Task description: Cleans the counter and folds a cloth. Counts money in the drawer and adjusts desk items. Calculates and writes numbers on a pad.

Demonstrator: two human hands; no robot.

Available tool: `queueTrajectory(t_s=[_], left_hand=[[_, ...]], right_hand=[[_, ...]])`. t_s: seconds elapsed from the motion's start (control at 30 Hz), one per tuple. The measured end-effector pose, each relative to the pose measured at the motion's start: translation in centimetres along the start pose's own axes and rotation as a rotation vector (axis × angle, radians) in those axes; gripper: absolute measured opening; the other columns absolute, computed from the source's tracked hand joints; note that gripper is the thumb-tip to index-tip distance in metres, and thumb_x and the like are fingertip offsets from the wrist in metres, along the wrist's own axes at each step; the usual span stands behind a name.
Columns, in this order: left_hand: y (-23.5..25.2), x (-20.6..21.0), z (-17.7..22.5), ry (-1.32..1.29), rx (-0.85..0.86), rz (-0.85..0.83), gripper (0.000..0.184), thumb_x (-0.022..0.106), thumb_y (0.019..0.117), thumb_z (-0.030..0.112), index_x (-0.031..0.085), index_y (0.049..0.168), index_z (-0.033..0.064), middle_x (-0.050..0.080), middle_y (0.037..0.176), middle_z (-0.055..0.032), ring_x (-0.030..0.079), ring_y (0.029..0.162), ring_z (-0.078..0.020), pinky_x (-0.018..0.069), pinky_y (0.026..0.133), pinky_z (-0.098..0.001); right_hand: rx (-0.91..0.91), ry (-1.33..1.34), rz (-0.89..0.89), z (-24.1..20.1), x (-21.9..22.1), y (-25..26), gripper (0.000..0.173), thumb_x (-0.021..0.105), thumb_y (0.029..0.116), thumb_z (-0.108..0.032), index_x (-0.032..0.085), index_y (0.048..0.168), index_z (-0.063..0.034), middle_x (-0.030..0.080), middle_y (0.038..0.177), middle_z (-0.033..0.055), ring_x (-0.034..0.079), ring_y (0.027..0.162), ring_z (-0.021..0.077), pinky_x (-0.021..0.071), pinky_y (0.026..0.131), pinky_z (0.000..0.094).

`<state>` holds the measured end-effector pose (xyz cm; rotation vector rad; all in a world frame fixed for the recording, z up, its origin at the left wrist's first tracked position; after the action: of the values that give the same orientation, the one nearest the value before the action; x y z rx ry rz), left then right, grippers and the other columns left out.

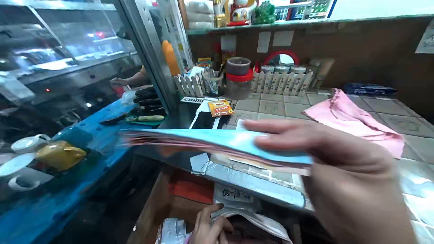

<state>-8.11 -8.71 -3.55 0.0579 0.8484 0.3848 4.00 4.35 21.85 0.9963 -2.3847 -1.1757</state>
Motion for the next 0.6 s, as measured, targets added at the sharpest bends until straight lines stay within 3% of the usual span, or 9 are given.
queueTrajectory(t_s=[0.1, 0.2, 0.27, 0.37, 0.5, 0.6], left_hand=[[0.0, 0.1, -0.1, 0.064, 0.004, -0.009, 0.02, 0.059, 0.0916, 0.011, 0.078, 0.092, 0.0178, 0.062, 0.134, -0.0168, 0.056, 0.126, -0.037, 0.0486, 0.102, -0.0517], [0.4, 0.0, 0.4, 0.116, 0.003, 0.002, 0.018, 0.062, 0.0913, 0.011, 0.078, 0.098, 0.0155, 0.063, 0.133, -0.0156, 0.058, 0.123, -0.0371, 0.052, 0.098, -0.0521], [0.7, -0.2, 0.8, 0.108, 0.012, 0.028, 0.017, 0.063, 0.0917, 0.01, 0.075, 0.104, 0.0119, 0.063, 0.134, -0.0154, 0.06, 0.124, -0.0364, 0.0527, 0.098, -0.0508], [0.9, -0.2, 1.3, 0.233, -0.022, 0.018, 0.025, 0.062, 0.096, 0.022, 0.074, 0.118, 0.0194, 0.059, 0.142, -0.0131, 0.058, 0.127, -0.0371, 0.0536, 0.095, -0.0515], [0.6, -0.2, 1.3, 0.255, -0.042, 0.012, 0.031, 0.058, 0.1015, 0.036, 0.078, 0.094, 0.0141, 0.062, 0.14, -0.0118, 0.056, 0.13, -0.0348, 0.0518, 0.1, -0.0503], [0.7, 0.0, 1.0, 0.231, -0.079, -0.028, 0.032, 0.062, 0.0991, 0.039, 0.076, 0.087, 0.0126, 0.064, 0.136, -0.0102, 0.056, 0.13, -0.0325, 0.051, 0.101, -0.0473]], right_hand=[[0.223, -0.085, 0.014, 3.0, -5.4, -6.8, 0.02, 0.063, 0.0962, -0.005, 0.079, 0.108, -0.0118, 0.074, 0.118, 0.0107, 0.07, 0.114, 0.0268, 0.0618, 0.094, 0.0392], [0.451, -0.11, -0.015, 4.0, -7.7, -13.5, 0.024, 0.058, 0.0965, 0.002, 0.078, 0.105, -0.0077, 0.075, 0.119, 0.0106, 0.069, 0.116, 0.0236, 0.0572, 0.101, 0.0392], [0.517, -0.128, -0.061, 4.1, -7.7, -16.6, 0.024, 0.055, 0.0965, 0.004, 0.077, 0.106, 0.0001, 0.074, 0.117, 0.0151, 0.068, 0.117, 0.0258, 0.0549, 0.105, 0.0422], [0.543, -0.253, -0.087, 4.2, -7.0, -19.0, 0.024, 0.053, 0.0965, 0.006, 0.075, 0.106, 0.0066, 0.072, 0.117, 0.022, 0.067, 0.119, 0.0293, 0.0531, 0.107, 0.0437], [0.497, -0.317, 0.028, 4.6, -6.9, -19.7, 0.025, 0.054, 0.0944, 0.011, 0.076, 0.105, 0.0059, 0.072, 0.118, 0.0227, 0.068, 0.118, 0.0295, 0.0541, 0.106, 0.0424], [0.474, -0.322, 0.074, 4.7, -6.5, -19.5, 0.027, 0.053, 0.0932, 0.014, 0.077, 0.103, 0.0054, 0.072, 0.117, 0.022, 0.068, 0.118, 0.0277, 0.0548, 0.105, 0.04]])
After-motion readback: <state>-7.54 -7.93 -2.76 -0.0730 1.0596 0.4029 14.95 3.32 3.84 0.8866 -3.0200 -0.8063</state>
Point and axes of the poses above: each hand's wrist, its own y-axis towards the middle knuckle, its own x-axis out of the palm, z = x × y, the point moved 9 cm from there along y, towards the middle knuckle
